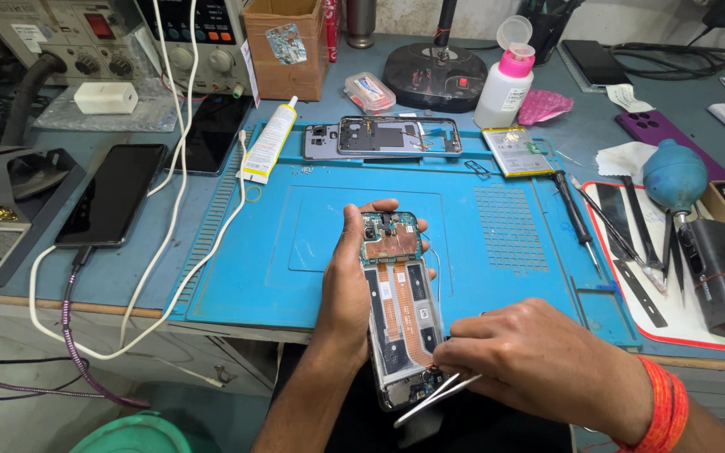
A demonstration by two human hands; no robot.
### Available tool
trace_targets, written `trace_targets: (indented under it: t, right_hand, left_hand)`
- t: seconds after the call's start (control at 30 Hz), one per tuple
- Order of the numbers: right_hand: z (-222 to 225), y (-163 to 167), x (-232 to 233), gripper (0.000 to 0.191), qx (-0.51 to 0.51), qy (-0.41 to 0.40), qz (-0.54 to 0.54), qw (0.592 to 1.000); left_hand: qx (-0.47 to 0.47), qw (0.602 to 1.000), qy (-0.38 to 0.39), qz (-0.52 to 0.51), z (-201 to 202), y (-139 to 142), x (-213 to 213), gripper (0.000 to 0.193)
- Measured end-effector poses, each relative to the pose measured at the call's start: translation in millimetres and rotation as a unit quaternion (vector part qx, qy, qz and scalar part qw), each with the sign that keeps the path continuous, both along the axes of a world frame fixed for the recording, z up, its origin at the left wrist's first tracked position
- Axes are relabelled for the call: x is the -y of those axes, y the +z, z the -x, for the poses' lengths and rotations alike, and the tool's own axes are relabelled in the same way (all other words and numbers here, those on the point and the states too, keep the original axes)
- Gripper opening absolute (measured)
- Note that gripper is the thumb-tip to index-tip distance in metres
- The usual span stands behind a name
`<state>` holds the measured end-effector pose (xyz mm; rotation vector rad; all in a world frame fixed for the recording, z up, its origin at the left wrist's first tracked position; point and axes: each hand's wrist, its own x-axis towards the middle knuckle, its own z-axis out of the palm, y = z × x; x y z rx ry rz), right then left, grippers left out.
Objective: The person disassembles a smartphone at a repair bench. They peel the back cover and battery off the phone body by hand, set the screen aside, then use tweezers to lift and remove internal components including the motherboard from the chassis, placing parts on the work mat.
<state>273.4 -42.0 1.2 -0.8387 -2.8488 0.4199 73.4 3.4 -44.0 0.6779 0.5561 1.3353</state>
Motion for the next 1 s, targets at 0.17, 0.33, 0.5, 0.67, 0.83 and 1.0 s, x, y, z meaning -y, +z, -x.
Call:
trace_targets:
  t: [0.17, 0.33, 0.5, 0.67, 0.83, 1.0]
  right_hand:
    - [-4.1, 1.6, -0.9, 0.025, -0.035, 0.014, 0.017, 0.999]
    - [-2.3, -0.8, -4.8, 0.044, -0.117, -0.061, 0.038, 0.991]
    - [13.4, -1.9, -16.5, 0.076, -0.138, -0.174, 0.012, 0.975]
    - [23.9, -7.1, -21.8, 0.072, -0.169, -0.161, -0.014, 0.972]
    - [19.7, -17.3, -20.2, 0.054, -0.212, -0.167, -0.03, 0.963]
    - [12.5, -25.1, -21.6, 0.052, -0.224, -0.135, -0.026, 0.965]
  left_hand:
    - [-0.005, 1.0, -0.002, 0.0, -0.3, 0.7, 0.1, 0.056]
    - [-0.002, 1.0, -0.01, 0.0, 0.3, -1.0, 0.2, 0.057]
    - [0.025, 0.999, -0.012, -0.027, -0.1, -1.9, 1.1, 0.044]
    - [0.008, 1.0, -0.001, 0.003, 1.2, 0.0, 3.2, 0.053]
    - [-0.03, 1.0, -0.001, 0.002, 0.4, 1.7, 5.1, 0.051]
    - [-0.036, 0.999, -0.005, 0.0, 0.0, 4.0, 5.3, 0.053]
